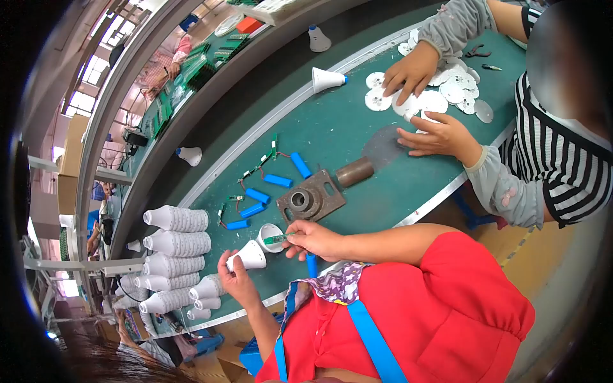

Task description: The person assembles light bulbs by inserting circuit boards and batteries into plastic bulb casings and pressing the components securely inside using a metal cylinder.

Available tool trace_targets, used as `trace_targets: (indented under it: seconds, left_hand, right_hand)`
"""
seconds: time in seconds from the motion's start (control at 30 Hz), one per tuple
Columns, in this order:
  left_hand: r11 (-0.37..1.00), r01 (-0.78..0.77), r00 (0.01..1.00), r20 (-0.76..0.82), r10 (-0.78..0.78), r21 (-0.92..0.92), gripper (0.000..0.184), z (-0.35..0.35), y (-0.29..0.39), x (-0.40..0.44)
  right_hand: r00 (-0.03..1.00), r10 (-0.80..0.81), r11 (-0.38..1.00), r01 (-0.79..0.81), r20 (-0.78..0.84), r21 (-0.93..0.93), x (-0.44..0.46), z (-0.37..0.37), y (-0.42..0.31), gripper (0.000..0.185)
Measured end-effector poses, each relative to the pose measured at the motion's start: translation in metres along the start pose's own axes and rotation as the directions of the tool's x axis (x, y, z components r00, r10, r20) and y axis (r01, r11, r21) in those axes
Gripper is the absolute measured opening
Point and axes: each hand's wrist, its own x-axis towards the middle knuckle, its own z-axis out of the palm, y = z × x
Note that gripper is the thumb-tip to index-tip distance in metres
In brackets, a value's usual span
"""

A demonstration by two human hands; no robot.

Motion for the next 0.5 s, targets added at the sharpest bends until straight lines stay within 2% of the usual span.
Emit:
trace_targets:
  seconds: [0.13,0.27,0.4,0.47,0.5]
  left_hand:
    - [0.998,0.046,0.998,-0.047,-0.047,-0.036,0.027,-0.005,-0.004,0.001]
    - [0.938,0.185,0.976,-0.054,-0.210,-0.294,0.033,-0.014,-0.012,-0.001]
    - [0.729,0.327,0.919,0.022,-0.395,-0.601,0.044,-0.018,-0.007,-0.004]
    - [0.578,0.414,0.861,0.096,-0.500,-0.703,0.052,-0.017,-0.004,-0.008]
    - [0.499,0.470,0.837,0.187,-0.515,-0.728,0.054,-0.018,-0.007,-0.010]
  right_hand:
    - [0.999,0.018,1.000,-0.018,-0.027,-0.005,0.004,-0.006,0.002,0.021]
    - [1.000,0.005,1.000,-0.005,0.005,0.021,0.003,-0.014,0.004,0.023]
    - [0.998,-0.006,0.997,0.002,0.055,0.076,-0.003,-0.011,0.002,0.024]
    - [0.998,0.000,0.996,-0.005,0.059,0.083,-0.008,-0.009,-0.001,0.024]
    - [0.998,-0.005,0.995,-0.001,0.062,0.098,-0.013,-0.008,-0.004,0.024]
